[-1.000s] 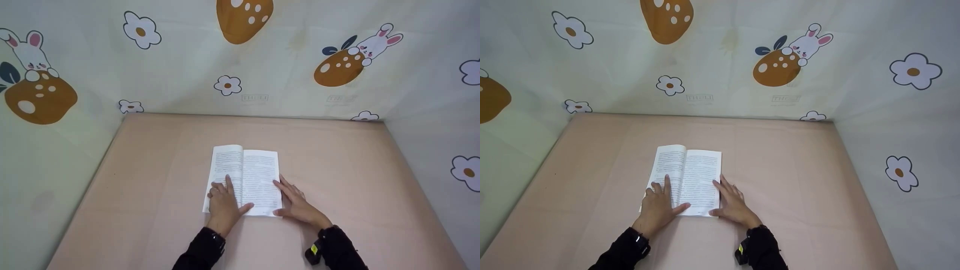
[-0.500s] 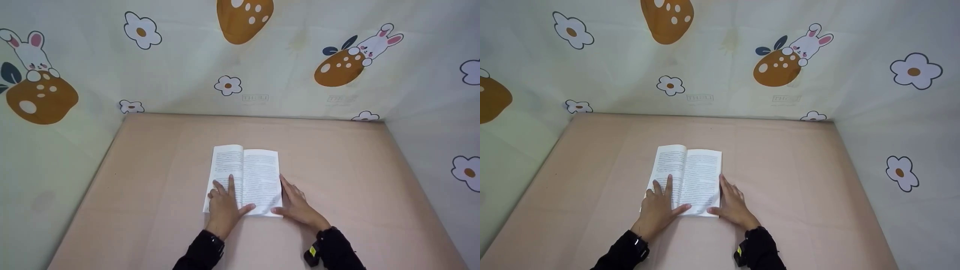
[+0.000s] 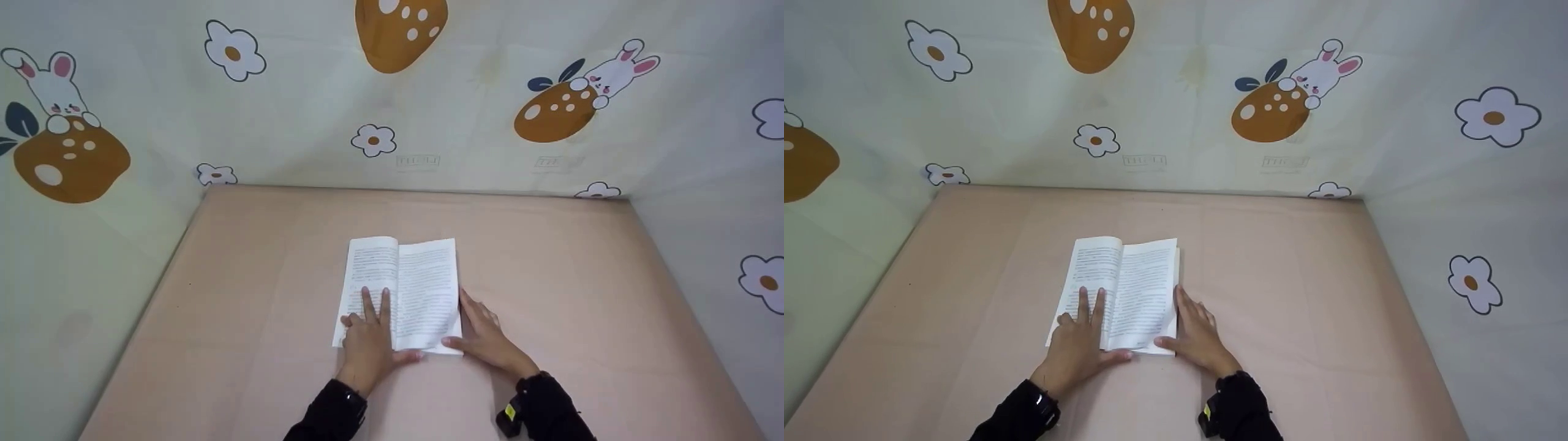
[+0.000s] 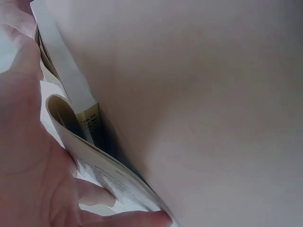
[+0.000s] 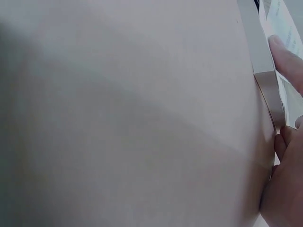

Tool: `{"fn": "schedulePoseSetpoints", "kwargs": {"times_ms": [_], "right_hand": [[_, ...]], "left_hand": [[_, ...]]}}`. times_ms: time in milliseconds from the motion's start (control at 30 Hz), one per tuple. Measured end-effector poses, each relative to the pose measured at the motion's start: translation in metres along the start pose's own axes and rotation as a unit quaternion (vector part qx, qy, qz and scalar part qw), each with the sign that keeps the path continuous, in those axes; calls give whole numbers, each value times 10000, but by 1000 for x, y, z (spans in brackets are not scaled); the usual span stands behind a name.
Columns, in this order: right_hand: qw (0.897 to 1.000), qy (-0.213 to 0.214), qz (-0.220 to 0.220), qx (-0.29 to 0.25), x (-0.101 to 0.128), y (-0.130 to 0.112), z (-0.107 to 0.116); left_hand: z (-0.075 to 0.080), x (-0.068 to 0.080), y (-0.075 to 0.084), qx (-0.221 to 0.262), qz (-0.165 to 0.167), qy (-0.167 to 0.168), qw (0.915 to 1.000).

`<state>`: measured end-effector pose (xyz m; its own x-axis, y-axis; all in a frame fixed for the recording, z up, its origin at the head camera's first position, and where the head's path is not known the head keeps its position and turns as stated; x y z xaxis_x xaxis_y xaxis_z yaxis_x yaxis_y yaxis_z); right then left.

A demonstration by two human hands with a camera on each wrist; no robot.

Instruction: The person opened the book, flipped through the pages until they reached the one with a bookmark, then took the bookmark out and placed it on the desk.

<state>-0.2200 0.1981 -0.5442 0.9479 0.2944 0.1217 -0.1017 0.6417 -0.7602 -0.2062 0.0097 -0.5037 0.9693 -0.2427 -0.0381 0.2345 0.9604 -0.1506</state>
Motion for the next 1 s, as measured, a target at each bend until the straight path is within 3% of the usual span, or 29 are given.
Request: {"fn": "schedulePoseSetpoints", "kwargs": {"times_ms": [367, 667, 1000], "right_hand": [[10000, 56, 49, 60, 0, 0, 0], [9996, -2, 234, 152, 1, -3, 0], [9999, -85, 131, -19, 0, -1, -1]], "left_hand": [[3, 0, -2, -20, -72, 206, 9998], [7, 2, -6, 340, -107, 394, 9986], [9, 3, -9, 673, -117, 453, 9966]]}}
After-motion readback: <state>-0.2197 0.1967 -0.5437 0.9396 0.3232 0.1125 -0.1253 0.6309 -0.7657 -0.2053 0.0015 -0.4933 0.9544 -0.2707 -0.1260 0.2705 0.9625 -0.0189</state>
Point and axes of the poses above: each hand's wrist, its own x-axis away from the middle knuckle, its own z-axis out of the back of the hand, y = z × x, the point moved 8 cm from there along -x, towards the middle knuckle, and after that the axes turned 1 degree about x, right-handed, at the moved point
